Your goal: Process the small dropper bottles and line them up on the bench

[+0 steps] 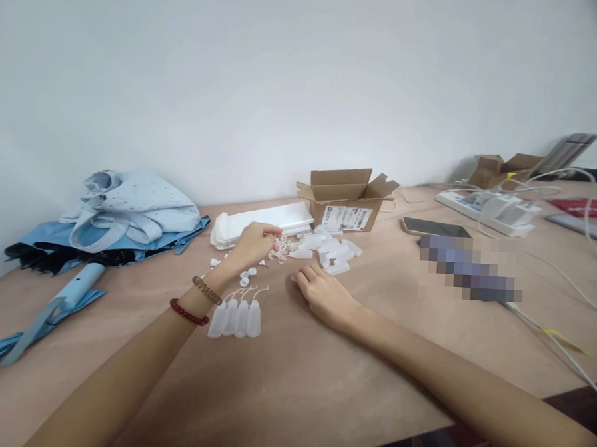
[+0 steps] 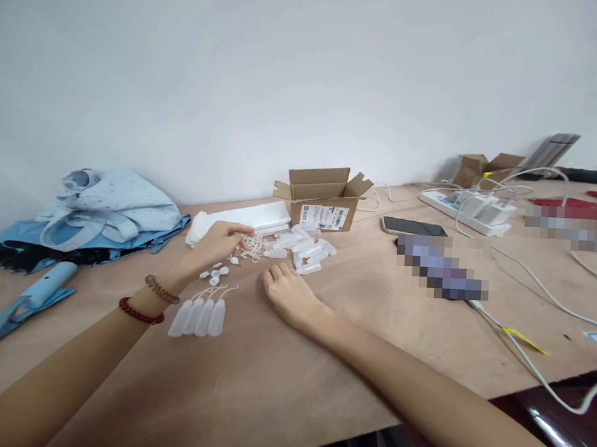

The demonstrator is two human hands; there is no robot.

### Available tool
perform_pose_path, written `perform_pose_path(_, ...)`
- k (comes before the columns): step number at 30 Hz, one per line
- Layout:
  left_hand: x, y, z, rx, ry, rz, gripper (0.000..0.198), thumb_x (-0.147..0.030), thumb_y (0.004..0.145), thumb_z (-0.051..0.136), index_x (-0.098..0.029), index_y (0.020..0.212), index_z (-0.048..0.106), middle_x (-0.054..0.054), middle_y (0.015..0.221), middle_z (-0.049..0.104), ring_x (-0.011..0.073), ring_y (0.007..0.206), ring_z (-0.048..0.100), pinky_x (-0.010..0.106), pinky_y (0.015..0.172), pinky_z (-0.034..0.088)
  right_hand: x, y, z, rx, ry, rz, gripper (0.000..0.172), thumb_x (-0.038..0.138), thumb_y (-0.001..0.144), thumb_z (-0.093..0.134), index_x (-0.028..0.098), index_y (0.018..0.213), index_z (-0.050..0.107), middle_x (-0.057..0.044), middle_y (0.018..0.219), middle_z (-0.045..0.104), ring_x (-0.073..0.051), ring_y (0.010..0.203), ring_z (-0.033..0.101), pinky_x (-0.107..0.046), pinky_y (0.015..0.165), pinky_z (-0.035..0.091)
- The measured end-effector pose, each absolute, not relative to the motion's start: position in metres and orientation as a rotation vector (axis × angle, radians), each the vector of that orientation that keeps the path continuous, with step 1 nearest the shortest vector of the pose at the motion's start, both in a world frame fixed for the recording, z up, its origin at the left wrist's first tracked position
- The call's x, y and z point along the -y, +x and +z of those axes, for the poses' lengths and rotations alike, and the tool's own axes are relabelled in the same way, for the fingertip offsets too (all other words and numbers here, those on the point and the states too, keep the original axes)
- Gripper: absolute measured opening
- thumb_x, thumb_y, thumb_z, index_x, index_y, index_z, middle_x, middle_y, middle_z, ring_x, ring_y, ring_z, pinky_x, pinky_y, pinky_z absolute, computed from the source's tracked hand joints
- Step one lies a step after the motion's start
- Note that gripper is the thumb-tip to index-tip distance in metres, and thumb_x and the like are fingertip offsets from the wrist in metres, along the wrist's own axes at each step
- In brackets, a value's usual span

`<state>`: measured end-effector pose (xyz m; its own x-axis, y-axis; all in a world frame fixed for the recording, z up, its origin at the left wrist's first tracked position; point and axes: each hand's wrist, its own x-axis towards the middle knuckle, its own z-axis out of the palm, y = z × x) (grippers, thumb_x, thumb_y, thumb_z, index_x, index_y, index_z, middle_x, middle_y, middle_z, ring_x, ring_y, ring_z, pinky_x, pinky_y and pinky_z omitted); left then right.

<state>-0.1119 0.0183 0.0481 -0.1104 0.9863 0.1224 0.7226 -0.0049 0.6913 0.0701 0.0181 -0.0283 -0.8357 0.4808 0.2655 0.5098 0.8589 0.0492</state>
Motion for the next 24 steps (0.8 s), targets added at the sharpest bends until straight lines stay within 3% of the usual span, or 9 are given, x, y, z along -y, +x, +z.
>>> perform_pose_path(2, -0.008, -0.118, 0.054, -1.840, 1.588, 1.055, 0.027, -0.015, 0.076, 0.046, -0.009, 0.093, 0.066, 0.007, 0.076, 0.068, 0.0118, 0.055, 0.059, 0.021, 0.051, 0.045, -0.020, 0.071, -0.030, 2.725, -0.750, -0.067, 0.026, -0.001, 0.082, 0.040, 0.009, 0.099, 0.056, -0.015, 0.095, 0.059, -0.026, 0.093, 0.054, -0.037, 0.080, 0.045)
perform_pose_path(5, 0.011, -0.125, 0.047, -1.706, 1.520, 1.094, 0.017, -0.026, 0.076, 0.057, -0.010, 0.078, 0.062, 0.006, 0.070, 0.066, 0.0126, 0.056, 0.060, 0.022, 0.052, 0.047, -0.022, 0.071, -0.034, 2.527, -0.754, 0.182, 0.031, 0.003, 0.085, 0.040, 0.013, 0.114, 0.049, -0.014, 0.106, 0.060, -0.024, 0.098, 0.056, -0.037, 0.082, 0.046)
perform_pose_path(8, 0.031, -0.129, 0.030, -1.521, 1.484, 1.048, 0.021, -0.031, 0.074, 0.064, -0.014, 0.084, 0.057, 0.001, 0.064, 0.062, 0.0115, 0.053, 0.057, 0.022, 0.049, 0.047, -0.021, 0.069, -0.038, 2.332, -0.692, 0.430, 0.038, 0.011, 0.087, 0.047, 0.018, 0.123, 0.039, -0.012, 0.114, 0.059, -0.022, 0.103, 0.057, -0.037, 0.085, 0.048)
perform_pose_path(11, 0.046, -0.125, 0.020, -1.415, 1.456, 0.993, 0.025, -0.033, 0.077, 0.062, -0.014, 0.092, 0.057, 0.001, 0.070, 0.063, 0.0108, 0.055, 0.057, 0.023, 0.050, 0.048, -0.015, 0.067, -0.039, 2.269, -0.584, 0.568, 0.047, 0.014, 0.086, 0.050, 0.022, 0.129, 0.033, -0.010, 0.111, 0.061, -0.021, 0.102, 0.059, -0.037, 0.085, 0.049)
perform_pose_path(15, 0.055, -0.115, 0.025, -1.407, 1.502, 0.939, 0.018, -0.030, 0.080, 0.058, -0.014, 0.087, 0.059, 0.001, 0.067, 0.061, 0.0114, 0.056, 0.057, 0.023, 0.052, 0.047, -0.007, 0.065, -0.036, 2.290, -0.441, 0.599, 0.056, 0.015, 0.087, 0.050, 0.024, 0.137, 0.026, -0.011, 0.119, 0.058, -0.020, 0.103, 0.058, -0.037, 0.087, 0.049)
perform_pose_path(20, 0.063, -0.111, 0.027, -1.718, 1.875, 0.921, 0.016, -0.024, 0.084, 0.051, -0.017, 0.087, 0.064, 0.003, 0.080, 0.067, 0.0148, 0.066, 0.061, 0.027, 0.062, 0.050, -0.001, 0.067, -0.033, 2.319, -0.350, 0.538, 0.044, 0.015, 0.089, 0.048, 0.024, 0.131, 0.037, -0.010, 0.115, 0.059, -0.020, 0.102, 0.058, -0.036, 0.087, 0.049)
perform_pose_path(23, 0.086, -0.101, 0.017, -1.780, 2.121, 0.916, 0.023, -0.022, 0.089, 0.044, -0.020, 0.102, 0.063, 0.006, 0.091, 0.066, 0.0191, 0.076, 0.062, 0.035, 0.070, 0.051, 0.001, 0.067, -0.033, 2.332, -0.344, 0.527, 0.035, 0.014, 0.090, 0.047, 0.020, 0.124, 0.045, -0.010, 0.107, 0.060, -0.020, 0.096, 0.059, -0.034, 0.082, 0.051)
perform_pose_path(24, 0.099, -0.093, 0.012, -1.612, 2.218, 0.879, 0.027, -0.020, 0.091, 0.040, -0.021, 0.108, 0.060, 0.008, 0.097, 0.064, 0.0202, 0.079, 0.062, 0.037, 0.071, 0.051, 0.001, 0.067, -0.033, 2.336, -0.345, 0.524, 0.033, 0.014, 0.089, 0.046, 0.019, 0.122, 0.046, -0.010, 0.105, 0.060, -0.020, 0.095, 0.058, -0.033, 0.081, 0.051)
